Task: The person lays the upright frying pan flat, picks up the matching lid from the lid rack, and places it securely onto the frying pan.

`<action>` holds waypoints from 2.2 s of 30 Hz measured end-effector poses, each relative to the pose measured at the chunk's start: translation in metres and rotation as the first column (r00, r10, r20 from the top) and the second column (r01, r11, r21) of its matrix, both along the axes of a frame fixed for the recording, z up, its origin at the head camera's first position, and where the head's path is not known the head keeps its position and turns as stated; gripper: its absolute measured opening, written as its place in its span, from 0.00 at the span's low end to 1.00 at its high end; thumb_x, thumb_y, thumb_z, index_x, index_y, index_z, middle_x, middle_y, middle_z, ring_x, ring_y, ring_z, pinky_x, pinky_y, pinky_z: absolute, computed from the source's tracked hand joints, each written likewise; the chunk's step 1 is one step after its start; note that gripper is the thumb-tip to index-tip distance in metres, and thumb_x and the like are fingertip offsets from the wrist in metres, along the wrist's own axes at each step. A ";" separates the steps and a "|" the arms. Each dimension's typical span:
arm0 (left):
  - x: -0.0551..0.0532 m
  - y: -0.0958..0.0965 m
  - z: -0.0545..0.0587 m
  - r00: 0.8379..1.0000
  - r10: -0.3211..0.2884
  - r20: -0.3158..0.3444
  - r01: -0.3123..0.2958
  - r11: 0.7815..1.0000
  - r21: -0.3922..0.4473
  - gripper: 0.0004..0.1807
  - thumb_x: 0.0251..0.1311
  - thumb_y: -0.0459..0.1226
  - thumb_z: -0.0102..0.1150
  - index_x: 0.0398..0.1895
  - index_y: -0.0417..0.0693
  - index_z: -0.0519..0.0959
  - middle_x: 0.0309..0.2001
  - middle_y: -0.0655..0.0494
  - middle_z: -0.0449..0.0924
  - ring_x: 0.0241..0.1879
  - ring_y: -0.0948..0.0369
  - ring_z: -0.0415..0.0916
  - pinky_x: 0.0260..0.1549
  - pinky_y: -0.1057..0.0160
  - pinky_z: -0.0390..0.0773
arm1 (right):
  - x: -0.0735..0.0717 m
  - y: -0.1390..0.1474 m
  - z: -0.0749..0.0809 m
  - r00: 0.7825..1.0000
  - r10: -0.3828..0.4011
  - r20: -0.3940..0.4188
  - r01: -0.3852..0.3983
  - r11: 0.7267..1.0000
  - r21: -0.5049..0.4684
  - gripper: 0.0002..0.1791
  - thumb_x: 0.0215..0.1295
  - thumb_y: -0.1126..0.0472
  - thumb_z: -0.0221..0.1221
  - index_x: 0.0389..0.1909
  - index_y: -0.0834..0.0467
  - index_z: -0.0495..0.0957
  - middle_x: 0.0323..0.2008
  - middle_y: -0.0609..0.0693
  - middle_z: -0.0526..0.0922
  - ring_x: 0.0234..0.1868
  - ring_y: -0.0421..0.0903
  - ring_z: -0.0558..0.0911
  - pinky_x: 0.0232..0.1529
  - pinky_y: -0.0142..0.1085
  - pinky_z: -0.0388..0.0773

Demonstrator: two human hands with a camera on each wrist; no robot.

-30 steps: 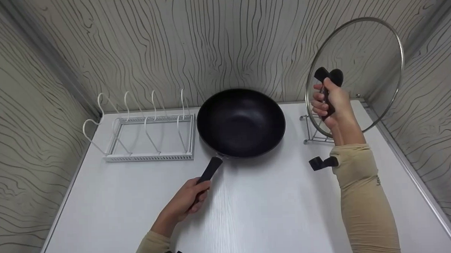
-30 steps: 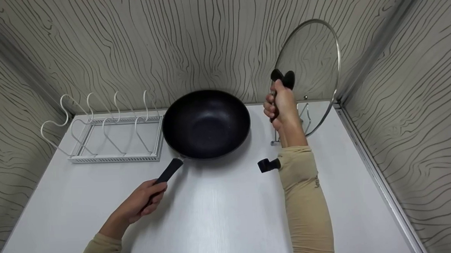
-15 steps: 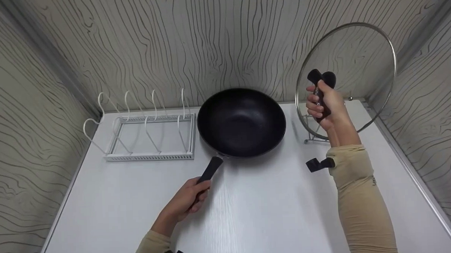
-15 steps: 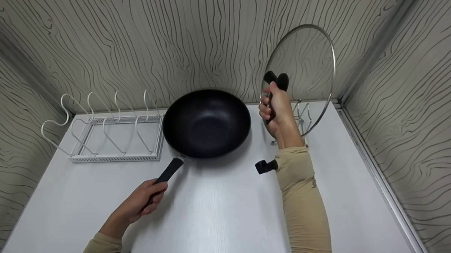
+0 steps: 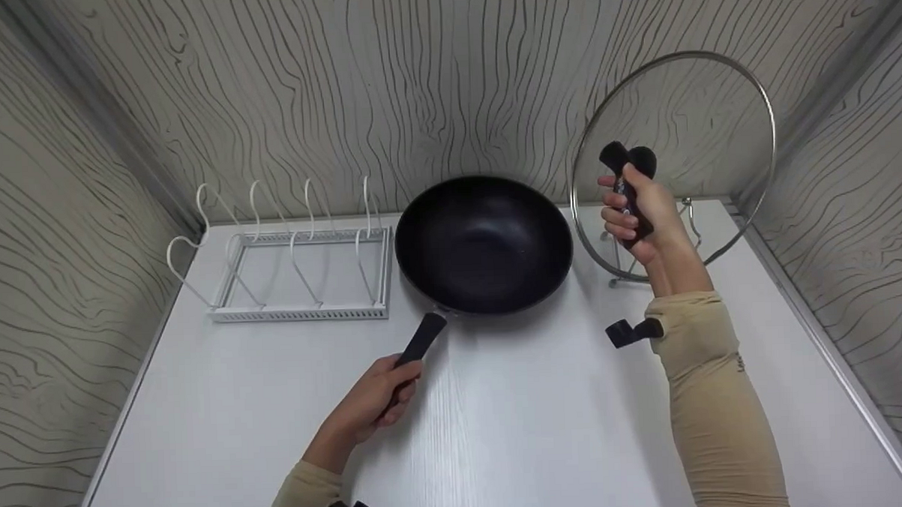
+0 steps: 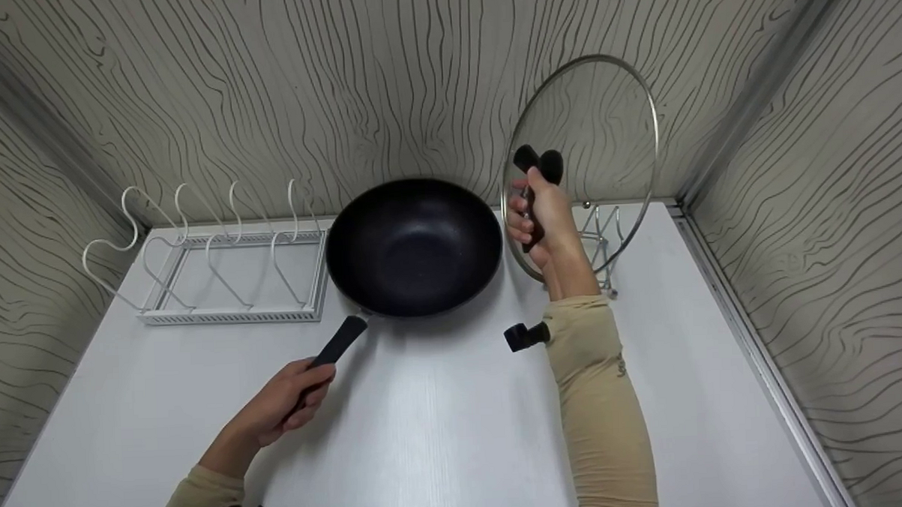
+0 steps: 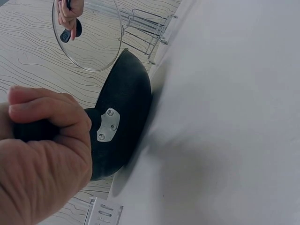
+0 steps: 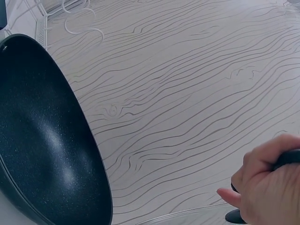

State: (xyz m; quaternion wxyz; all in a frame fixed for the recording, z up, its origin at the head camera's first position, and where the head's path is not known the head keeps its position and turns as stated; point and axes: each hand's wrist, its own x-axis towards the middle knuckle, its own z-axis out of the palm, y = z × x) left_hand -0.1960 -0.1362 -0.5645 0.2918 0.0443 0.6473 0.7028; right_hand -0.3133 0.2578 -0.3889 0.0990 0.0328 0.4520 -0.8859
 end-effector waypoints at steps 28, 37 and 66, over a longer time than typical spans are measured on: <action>0.000 0.000 0.000 1.000 0.005 -0.004 -0.005 1.000 0.002 0.18 0.76 0.49 0.53 0.35 0.44 0.69 0.19 0.63 0.66 0.09 0.70 0.59 0.09 0.71 0.58 | -0.007 -0.020 -0.008 0.999 0.044 0.016 -0.044 0.998 -0.035 0.22 0.85 0.49 0.36 0.58 0.66 0.58 0.16 0.42 0.66 0.08 0.34 0.61 0.07 0.25 0.59; 0.000 0.001 0.002 1.000 0.008 0.000 -0.008 1.000 -0.006 0.17 0.77 0.48 0.52 0.34 0.45 0.69 0.19 0.63 0.66 0.09 0.70 0.59 0.09 0.71 0.59 | -0.010 -0.025 -0.011 0.999 0.038 0.013 -0.037 0.999 -0.028 0.21 0.86 0.49 0.35 0.57 0.66 0.58 0.16 0.42 0.65 0.08 0.34 0.61 0.06 0.25 0.59; 0.000 0.001 0.000 1.000 0.007 -0.004 -0.007 1.000 -0.011 0.18 0.77 0.49 0.52 0.35 0.45 0.69 0.20 0.63 0.66 0.10 0.70 0.59 0.09 0.71 0.58 | -0.020 -0.039 -0.021 0.996 0.021 0.087 -0.023 1.000 0.015 0.19 0.86 0.49 0.36 0.52 0.62 0.61 0.17 0.42 0.65 0.08 0.34 0.60 0.07 0.25 0.58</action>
